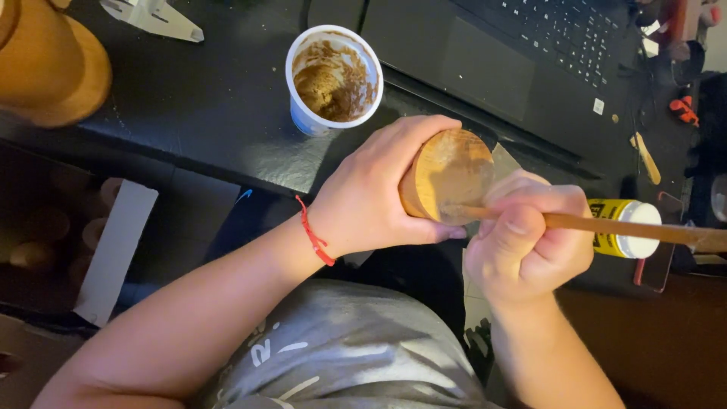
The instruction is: The person applies a brown substance to a cylindrical wooden object using a brush, then smooths the surface with a sanding block. The person rotates the object to cover different areas and inspects the finished surface.
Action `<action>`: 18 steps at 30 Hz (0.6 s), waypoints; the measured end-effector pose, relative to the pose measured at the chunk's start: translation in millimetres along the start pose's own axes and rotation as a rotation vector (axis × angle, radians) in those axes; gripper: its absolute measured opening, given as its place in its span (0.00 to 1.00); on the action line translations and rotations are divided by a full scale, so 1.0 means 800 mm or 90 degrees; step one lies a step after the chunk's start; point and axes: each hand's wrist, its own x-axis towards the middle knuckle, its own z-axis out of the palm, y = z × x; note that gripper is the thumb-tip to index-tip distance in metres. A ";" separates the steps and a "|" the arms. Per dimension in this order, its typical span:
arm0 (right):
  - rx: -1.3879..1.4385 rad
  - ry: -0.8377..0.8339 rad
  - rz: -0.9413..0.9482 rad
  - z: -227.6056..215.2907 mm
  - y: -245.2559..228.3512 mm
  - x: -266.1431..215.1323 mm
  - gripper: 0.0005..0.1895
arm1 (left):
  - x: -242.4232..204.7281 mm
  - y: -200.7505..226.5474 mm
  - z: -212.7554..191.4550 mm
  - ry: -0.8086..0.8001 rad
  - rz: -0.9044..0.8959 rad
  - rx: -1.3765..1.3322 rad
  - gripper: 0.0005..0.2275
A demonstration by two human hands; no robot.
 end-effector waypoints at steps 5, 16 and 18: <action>0.004 -0.019 0.007 0.002 0.003 0.003 0.18 | 0.002 0.000 -0.001 -0.003 -0.002 -0.004 0.37; -0.110 -0.173 -0.064 -0.018 -0.004 0.013 0.17 | 0.002 0.016 0.001 0.006 0.005 0.003 0.36; 0.008 -0.072 -0.070 -0.013 0.002 0.008 0.15 | 0.001 0.017 0.001 0.002 -0.012 0.009 0.38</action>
